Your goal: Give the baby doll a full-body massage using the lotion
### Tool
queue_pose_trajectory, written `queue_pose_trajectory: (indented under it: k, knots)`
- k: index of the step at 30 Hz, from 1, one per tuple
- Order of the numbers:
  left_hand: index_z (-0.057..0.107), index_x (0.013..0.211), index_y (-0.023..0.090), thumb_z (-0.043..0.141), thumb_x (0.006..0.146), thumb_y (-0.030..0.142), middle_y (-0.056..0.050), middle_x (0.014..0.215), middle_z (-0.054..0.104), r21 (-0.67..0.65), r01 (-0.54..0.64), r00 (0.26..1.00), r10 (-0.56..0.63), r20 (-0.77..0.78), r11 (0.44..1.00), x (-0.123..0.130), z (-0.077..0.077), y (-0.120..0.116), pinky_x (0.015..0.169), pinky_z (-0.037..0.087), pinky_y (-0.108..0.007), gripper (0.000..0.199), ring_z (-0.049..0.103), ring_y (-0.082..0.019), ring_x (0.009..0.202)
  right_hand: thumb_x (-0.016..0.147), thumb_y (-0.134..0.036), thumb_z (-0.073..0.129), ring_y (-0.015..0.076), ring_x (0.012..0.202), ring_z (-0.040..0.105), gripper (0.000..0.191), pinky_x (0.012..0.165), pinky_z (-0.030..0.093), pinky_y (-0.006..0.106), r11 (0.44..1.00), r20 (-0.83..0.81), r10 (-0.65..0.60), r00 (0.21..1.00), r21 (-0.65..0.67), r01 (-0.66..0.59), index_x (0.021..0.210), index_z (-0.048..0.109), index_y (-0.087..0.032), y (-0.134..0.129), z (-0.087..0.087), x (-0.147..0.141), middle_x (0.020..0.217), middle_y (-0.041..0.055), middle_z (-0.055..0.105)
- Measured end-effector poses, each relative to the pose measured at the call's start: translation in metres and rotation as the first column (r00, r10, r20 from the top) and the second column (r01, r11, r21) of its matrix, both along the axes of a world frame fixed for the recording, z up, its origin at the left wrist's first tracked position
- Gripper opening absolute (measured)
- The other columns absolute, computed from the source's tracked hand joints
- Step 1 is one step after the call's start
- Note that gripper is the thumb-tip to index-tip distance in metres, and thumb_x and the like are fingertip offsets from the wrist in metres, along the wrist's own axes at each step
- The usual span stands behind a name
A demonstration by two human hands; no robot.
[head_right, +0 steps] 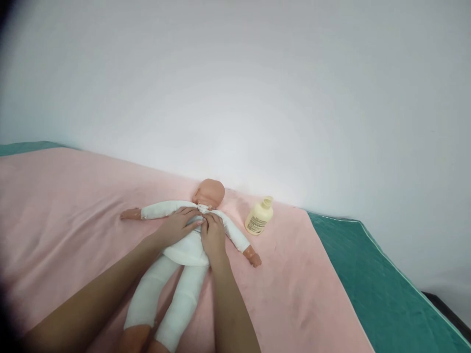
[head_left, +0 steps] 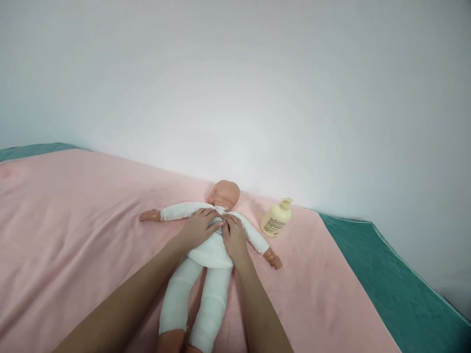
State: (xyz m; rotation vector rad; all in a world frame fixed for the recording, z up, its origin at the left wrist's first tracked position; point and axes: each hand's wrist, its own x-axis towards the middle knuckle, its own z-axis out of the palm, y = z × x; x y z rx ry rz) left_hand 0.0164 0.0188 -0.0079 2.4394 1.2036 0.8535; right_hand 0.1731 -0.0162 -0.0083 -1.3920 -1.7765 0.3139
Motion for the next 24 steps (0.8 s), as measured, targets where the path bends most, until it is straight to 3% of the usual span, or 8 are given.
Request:
queue_pose_trajectory:
  k: [6, 16, 24]
  knots:
    - [0.048, 0.133, 0.018, 0.038, 0.094, 0.050, -0.010, 0.131, 0.055, 0.038, -0.054, 0.998, 0.053, 0.025, 0.998, 0.003, -0.005, 0.002, 0.102, 0.035, -0.044, 0.051, 0.046, -0.027, 0.122, 0.092, -0.019, 0.038, 0.0225, 0.119, 0.048, 0.035, 0.105, 0.036, 0.042, 0.999, -0.005, -0.009, 1.000, 0.044, 0.010, 0.118, 0.061, -0.016, -0.001, -0.004, 0.001, 0.123, 0.0116, 0.060]
    - [0.058, 0.121, 0.019, 0.036, 0.094, 0.052, -0.010, 0.127, 0.059, -0.016, -0.050, 0.999, 0.050, -0.014, 0.999, 0.001, 0.000, 0.006, 0.102, 0.036, -0.046, 0.048, 0.048, -0.027, 0.121, 0.095, -0.024, 0.037, 0.0223, 0.120, 0.048, 0.034, 0.106, 0.035, 0.041, 1.000, 0.028, 0.000, 1.000, -0.005, 0.000, 0.118, 0.061, -0.016, 0.002, -0.005, 0.001, 0.122, 0.0109, 0.060]
    - [0.054, 0.128, 0.017, 0.038, 0.094, 0.050, -0.011, 0.130, 0.057, -0.032, 0.015, 1.000, -0.015, 0.026, 0.999, -0.004, 0.006, 0.004, 0.104, 0.036, -0.044, 0.050, 0.048, -0.026, 0.123, 0.095, -0.029, 0.039, 0.0220, 0.121, 0.047, 0.034, 0.107, 0.034, 0.042, 0.999, -0.031, 0.035, 0.999, 0.022, -0.034, 0.120, 0.059, -0.019, -0.005, -0.002, 0.009, 0.126, 0.0100, 0.058]
